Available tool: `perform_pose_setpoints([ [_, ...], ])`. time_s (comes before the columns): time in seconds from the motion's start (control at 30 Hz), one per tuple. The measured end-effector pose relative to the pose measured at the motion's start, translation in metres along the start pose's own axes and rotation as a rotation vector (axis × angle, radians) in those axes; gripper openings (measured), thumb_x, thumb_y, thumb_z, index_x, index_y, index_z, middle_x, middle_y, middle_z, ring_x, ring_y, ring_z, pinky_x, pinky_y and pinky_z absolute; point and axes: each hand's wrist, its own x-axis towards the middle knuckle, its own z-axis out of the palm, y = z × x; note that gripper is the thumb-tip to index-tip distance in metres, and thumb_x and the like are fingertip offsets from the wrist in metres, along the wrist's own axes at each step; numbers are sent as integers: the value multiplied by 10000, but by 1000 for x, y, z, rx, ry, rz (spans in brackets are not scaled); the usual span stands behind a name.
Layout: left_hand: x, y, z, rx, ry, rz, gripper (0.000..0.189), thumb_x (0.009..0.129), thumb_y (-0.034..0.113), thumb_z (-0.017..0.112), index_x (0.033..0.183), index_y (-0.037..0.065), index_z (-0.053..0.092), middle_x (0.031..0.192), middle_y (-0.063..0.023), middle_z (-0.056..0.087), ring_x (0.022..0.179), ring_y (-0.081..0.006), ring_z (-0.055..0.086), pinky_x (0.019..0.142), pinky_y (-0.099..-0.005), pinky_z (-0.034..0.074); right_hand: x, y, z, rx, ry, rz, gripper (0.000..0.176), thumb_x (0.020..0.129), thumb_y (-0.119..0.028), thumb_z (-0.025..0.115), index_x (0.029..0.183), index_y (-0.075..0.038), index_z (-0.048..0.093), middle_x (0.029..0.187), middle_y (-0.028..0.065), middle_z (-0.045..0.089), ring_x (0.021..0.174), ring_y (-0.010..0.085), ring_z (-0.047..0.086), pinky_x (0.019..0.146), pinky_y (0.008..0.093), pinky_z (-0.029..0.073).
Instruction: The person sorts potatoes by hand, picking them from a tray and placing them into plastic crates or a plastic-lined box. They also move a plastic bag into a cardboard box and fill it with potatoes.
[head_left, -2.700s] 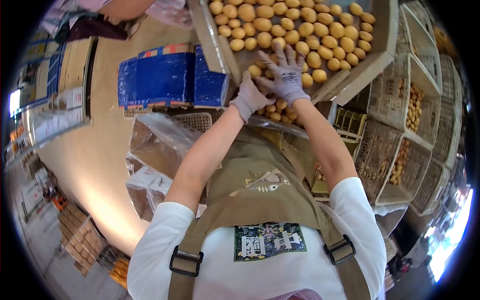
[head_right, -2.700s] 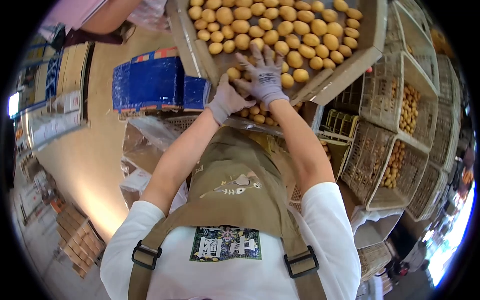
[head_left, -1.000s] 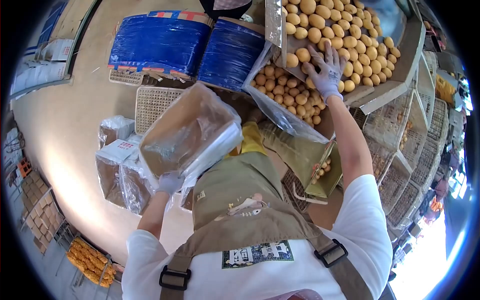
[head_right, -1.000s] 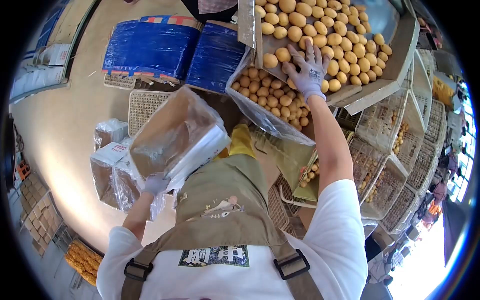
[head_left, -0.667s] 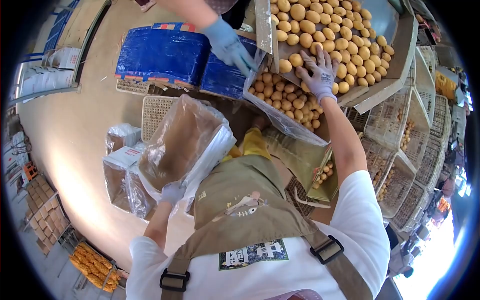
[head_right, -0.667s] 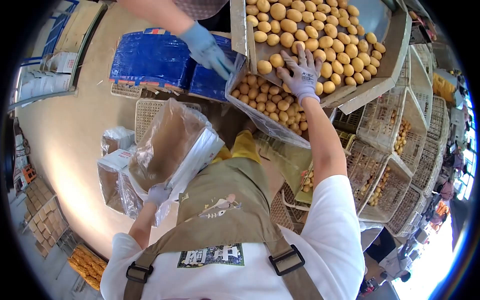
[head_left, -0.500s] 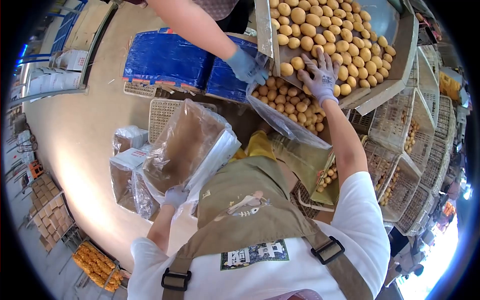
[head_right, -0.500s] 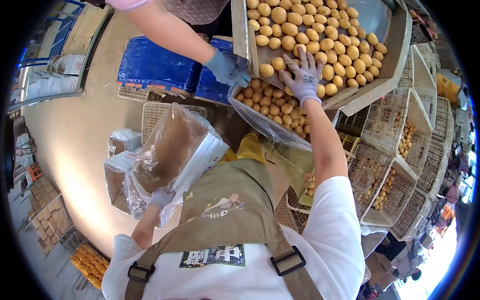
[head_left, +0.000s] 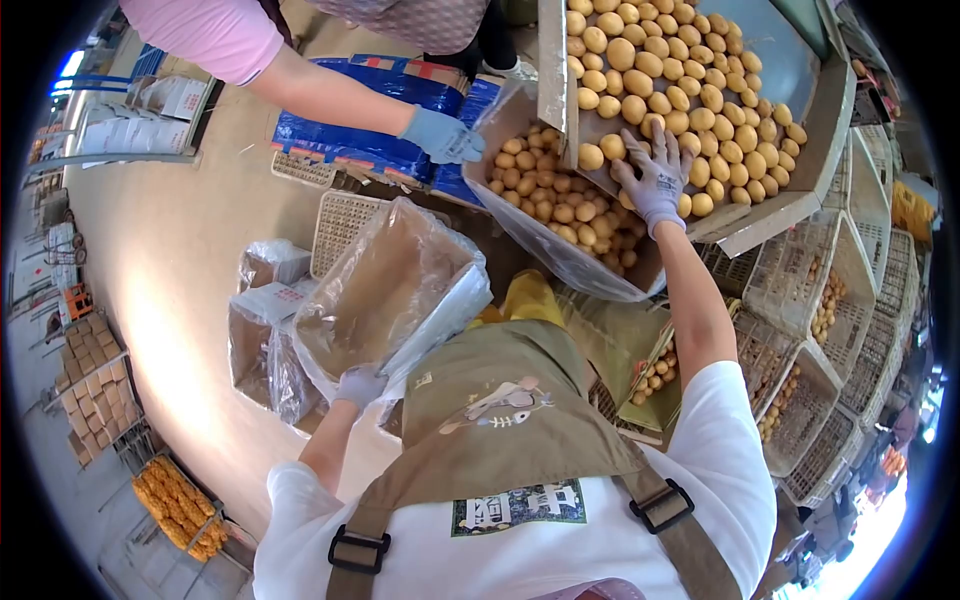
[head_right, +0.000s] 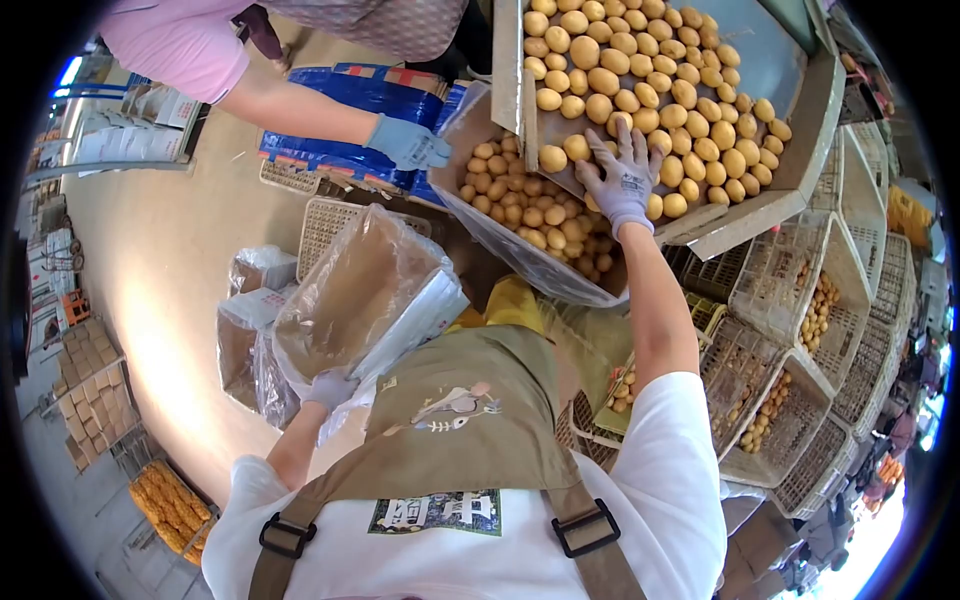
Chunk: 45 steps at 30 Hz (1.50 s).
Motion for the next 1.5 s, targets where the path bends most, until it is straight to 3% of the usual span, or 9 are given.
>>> perform_pose_setpoints([
  [0.37,-7,5,20,-218,162,169,378,877,330,551,1139,101,698,1022,-242,683,994,-407,650,909,-482,496,2,-7,-9,-38,-101,48,528,857,-561,622,1362,-410,595,1590,61,366,1455,327,327,1202,540,103],
  [0.57,-35,48,-38,-165,203,286,365,879,302,552,1160,117,691,999,-248,679,963,-407,655,887,-482,507,0,-5,-6,22,-29,21,526,825,-524,663,1330,-380,633,1594,64,359,1439,344,340,1185,572,118],
  [0.67,-44,61,-77,77,70,303,388,906,348,539,1238,182,653,1093,-184,675,1030,-364,644,927,-479,486,1,-5,-6,44,-27,20,522,825,-519,665,1327,-377,635,1598,59,352,1437,342,340,1185,576,120],
  [0.77,-34,73,-102,212,163,438,384,894,300,555,1251,211,664,1107,-190,667,1054,-380,627,959,-459,480,1,-5,-9,60,-40,30,521,826,-512,668,1328,-376,633,1602,56,345,1437,342,338,1186,579,122],
  [0.93,34,163,-142,547,193,723,328,870,346,612,1175,258,696,1105,-88,684,1012,-280,654,922,-415,489,1,-3,-5,73,-48,46,512,837,-528,656,1327,-381,631,1605,52,337,1439,339,331,1189,577,118],
  [1.03,74,236,-160,350,258,1133,230,870,284,604,1067,228,710,961,-75,709,900,-287,679,812,-418,526,1,-2,-4,89,-61,47,504,837,-539,651,1313,-375,644,1598,50,349,1447,331,314,1192,572,105],
  [1.07,74,267,-174,496,137,1066,244,862,248,588,1077,225,699,963,-73,705,896,-283,678,803,-418,525,2,-1,-3,97,-57,44,502,838,-537,650,1312,-372,645,1596,51,353,1445,332,316,1191,574,105],
  [1.3,107,323,-161,449,248,1168,325,877,161,548,1162,231,689,1073,-59,707,955,-279,685,789,-428,532,0,3,1,161,20,32,499,829,-534,662,1293,-349,661,1566,59,394,1422,343,339,1183,587,123],
  [1.5,155,317,-100,611,224,985,467,892,214,569,1357,254,582,1359,-49,583,1230,-279,564,1035,-443,430,1,3,1,207,33,59,495,801,-496,701,1272,-346,670,1535,49,432,1407,335,356,1173,593,151],
])
